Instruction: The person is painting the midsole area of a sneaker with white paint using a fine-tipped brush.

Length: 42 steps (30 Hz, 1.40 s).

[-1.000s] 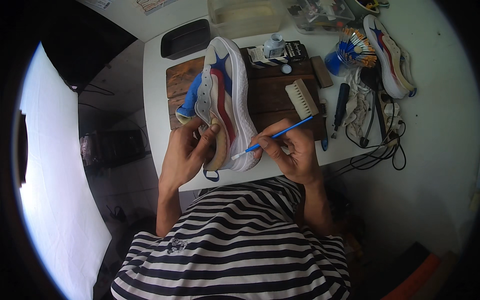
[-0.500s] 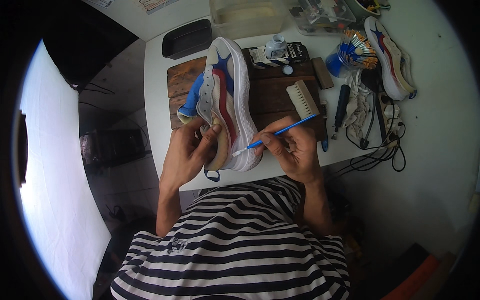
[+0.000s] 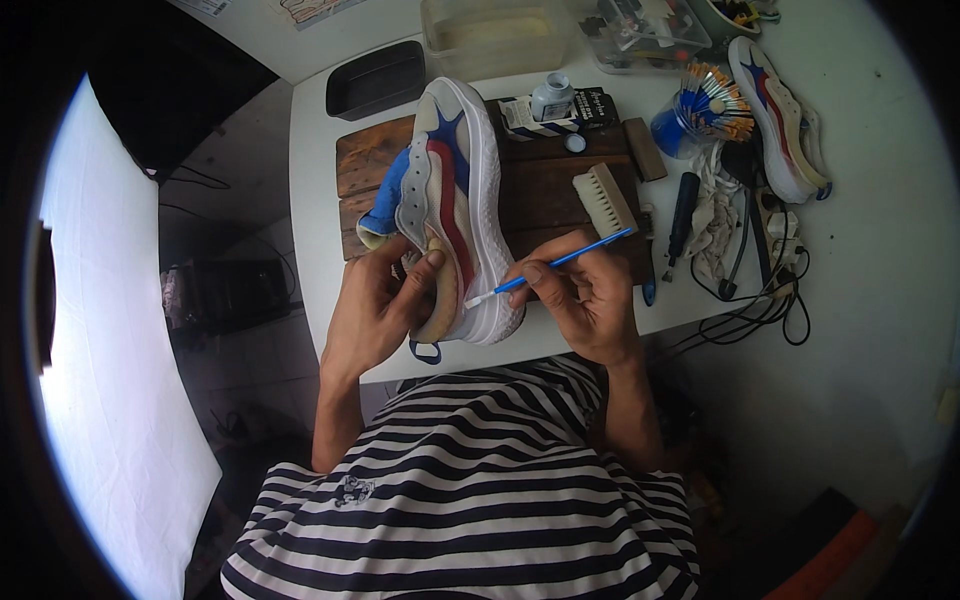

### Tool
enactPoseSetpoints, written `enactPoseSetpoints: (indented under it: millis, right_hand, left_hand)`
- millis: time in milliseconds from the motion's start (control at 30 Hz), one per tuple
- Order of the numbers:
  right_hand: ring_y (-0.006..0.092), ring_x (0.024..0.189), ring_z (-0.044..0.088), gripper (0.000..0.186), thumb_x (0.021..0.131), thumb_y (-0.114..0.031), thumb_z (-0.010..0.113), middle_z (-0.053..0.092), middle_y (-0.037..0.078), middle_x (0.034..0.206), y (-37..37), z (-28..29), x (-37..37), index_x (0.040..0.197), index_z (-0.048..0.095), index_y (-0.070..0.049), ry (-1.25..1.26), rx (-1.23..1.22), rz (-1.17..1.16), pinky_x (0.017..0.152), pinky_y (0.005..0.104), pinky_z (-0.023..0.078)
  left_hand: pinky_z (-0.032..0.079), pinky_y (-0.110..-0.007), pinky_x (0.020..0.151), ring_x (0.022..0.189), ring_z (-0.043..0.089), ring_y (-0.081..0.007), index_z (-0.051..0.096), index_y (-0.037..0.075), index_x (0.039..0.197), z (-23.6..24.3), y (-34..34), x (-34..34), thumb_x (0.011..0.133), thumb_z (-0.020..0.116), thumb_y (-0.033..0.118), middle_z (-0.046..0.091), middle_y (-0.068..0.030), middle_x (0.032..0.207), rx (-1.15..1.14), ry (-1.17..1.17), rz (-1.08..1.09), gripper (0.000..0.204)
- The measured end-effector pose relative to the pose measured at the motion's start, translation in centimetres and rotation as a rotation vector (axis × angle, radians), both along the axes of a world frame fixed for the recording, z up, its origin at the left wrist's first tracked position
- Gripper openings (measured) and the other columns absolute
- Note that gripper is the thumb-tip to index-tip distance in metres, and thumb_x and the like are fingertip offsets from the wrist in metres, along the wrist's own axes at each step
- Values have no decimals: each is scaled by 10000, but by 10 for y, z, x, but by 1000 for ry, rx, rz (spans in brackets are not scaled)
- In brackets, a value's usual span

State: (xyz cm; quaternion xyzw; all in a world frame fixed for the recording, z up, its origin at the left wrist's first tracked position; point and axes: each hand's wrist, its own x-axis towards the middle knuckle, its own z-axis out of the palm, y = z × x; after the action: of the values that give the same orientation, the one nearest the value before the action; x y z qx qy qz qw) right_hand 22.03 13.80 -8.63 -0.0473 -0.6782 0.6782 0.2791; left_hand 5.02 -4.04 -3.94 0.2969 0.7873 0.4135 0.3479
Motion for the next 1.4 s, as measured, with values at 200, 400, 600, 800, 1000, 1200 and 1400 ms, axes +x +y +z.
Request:
enactPoseSetpoints:
  millis: [200, 400, 600, 800, 1000, 1200, 1400]
  right_hand:
    - [178, 747, 741, 120, 1044, -70, 606, 738, 180, 885, 6, 0, -4, 1032, 584, 47, 13, 24, -105, 680, 289, 625]
    - [179, 721, 739, 119, 1043, -66, 607, 741, 185, 888, 0, 6, -3, 1015, 590, 48, 9, 11, -76, 670, 287, 619]
    - [216, 696, 742, 122, 1061, -79, 566, 733, 191, 815, 3, 4, -5, 1022, 559, 36, -65, 115, -165, 868, 440, 623]
    - [175, 706, 741, 136, 1035, -76, 626, 735, 168, 839, -3, 9, -4, 1008, 603, 56, -31, 13, -134, 656, 282, 609]
    - [165, 707, 737, 136, 1028, -69, 635, 733, 157, 830, 1, 7, -5, 1005, 610, 63, -35, 105, -233, 636, 272, 605]
    - [197, 686, 740, 126, 1049, -64, 586, 739, 219, 881, -7, 17, -4, 1013, 568, 55, -123, 99, -160, 682, 305, 628]
    - [191, 689, 739, 115, 1043, -53, 594, 737, 211, 858, -2, 13, -3, 1012, 572, 56, -99, 150, -261, 684, 299, 626]
  left_hand:
    - [474, -298, 516, 547, 650, -136, 682, -66, 1035, 2, 0, 0, 1044, 628, 306, 662, -115, 616, 6, 12, -5, 376]
    - [466, -298, 508, 542, 640, -129, 684, -64, 1028, 1, 0, 1, 1043, 633, 309, 652, -108, 602, 1, -1, 8, 376]
    - [466, -297, 504, 533, 638, -132, 684, -62, 1029, 0, -1, 0, 1044, 632, 307, 650, -105, 597, 1, 10, 1, 373]
    - [459, -293, 500, 527, 637, -132, 684, -59, 1030, 0, -1, 1, 1041, 634, 310, 651, -108, 597, 10, 4, 15, 373]
    - [470, -321, 503, 510, 649, -179, 683, -57, 994, 2, 0, 2, 1043, 624, 320, 639, -122, 578, 13, 20, 17, 384]
    - [485, -356, 506, 488, 658, -231, 678, -53, 941, 1, 1, 3, 1044, 616, 324, 629, -140, 558, 34, 34, 27, 396]
    - [461, -293, 505, 530, 644, -138, 689, -60, 1054, 2, 0, 0, 1044, 627, 310, 663, -115, 616, 0, 1, 2, 376]
